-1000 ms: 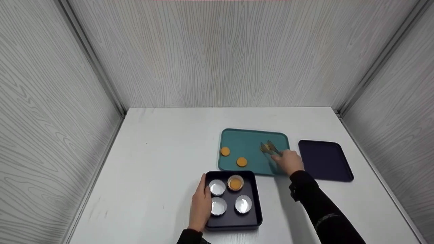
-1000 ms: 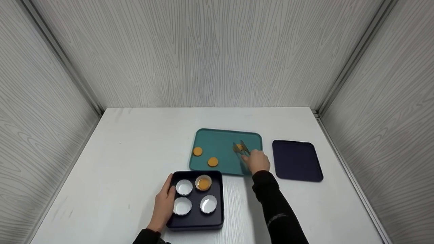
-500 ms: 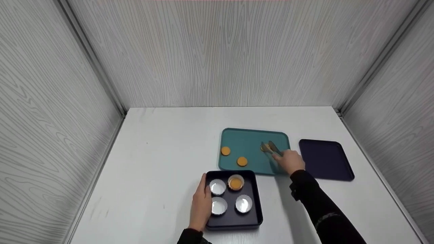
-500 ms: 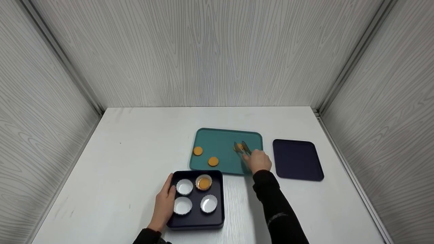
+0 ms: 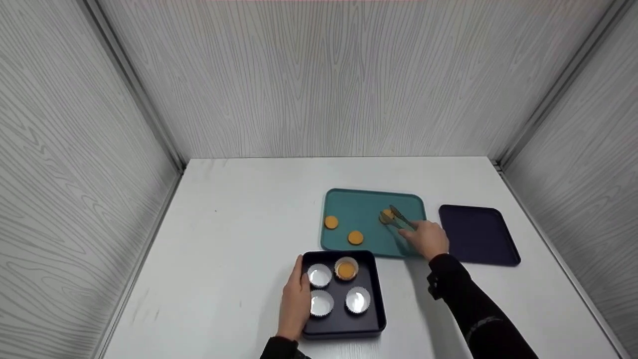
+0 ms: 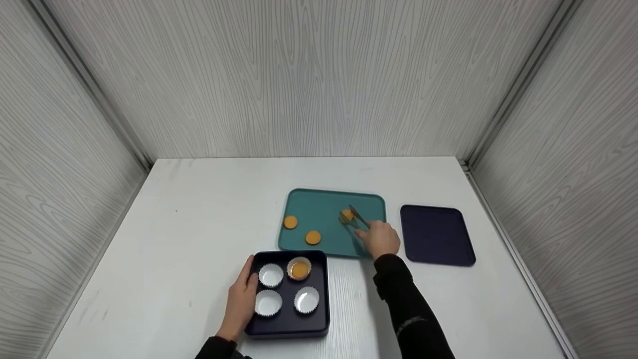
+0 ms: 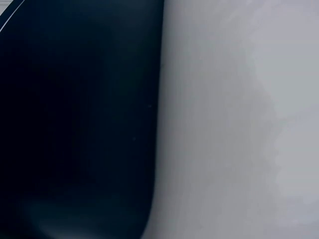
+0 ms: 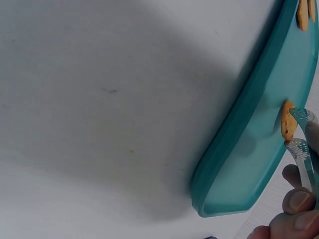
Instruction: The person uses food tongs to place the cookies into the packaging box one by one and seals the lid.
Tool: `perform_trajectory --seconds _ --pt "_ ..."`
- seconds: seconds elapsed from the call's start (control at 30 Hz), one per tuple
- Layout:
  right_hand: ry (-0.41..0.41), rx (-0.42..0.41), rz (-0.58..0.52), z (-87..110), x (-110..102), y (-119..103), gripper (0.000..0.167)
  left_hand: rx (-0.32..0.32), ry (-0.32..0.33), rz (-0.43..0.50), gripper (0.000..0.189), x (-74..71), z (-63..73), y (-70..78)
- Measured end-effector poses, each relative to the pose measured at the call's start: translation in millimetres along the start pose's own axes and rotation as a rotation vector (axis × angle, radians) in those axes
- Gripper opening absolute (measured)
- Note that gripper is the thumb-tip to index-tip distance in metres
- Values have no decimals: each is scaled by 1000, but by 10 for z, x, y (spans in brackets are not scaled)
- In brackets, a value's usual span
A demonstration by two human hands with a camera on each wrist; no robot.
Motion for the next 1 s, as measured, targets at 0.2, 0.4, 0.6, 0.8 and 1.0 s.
perform_trajectory --seconds 0.2,0.4,0.6,0.8,1.0 --pt "5 -5 -34 21 2 4 49 -2 1 15 52 7 -1 0" --pt "-10 -6 -35 14 -3 21 48 8 5 2 52 1 -4 2" --pt "-28 -18 -59 12 18 22 47 -4 0 3 52 4 -2 -5" --pt "-50 -71 -112 47 21 -58 42 -32 -7 5 53 14 -4 -23" --pt "-68 -115 -131 77 47 -123 38 -31 -3 6 52 19 -6 -15"
Point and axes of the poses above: each hand's wrist, its own z-axis away from the middle knuckle, its own x-axis out of the palm, y = z × x, the point moved 8 cm from there along -z, towards the middle knuckle, and after that the axes turned 15 degrees about y, right-handed, at the moved point
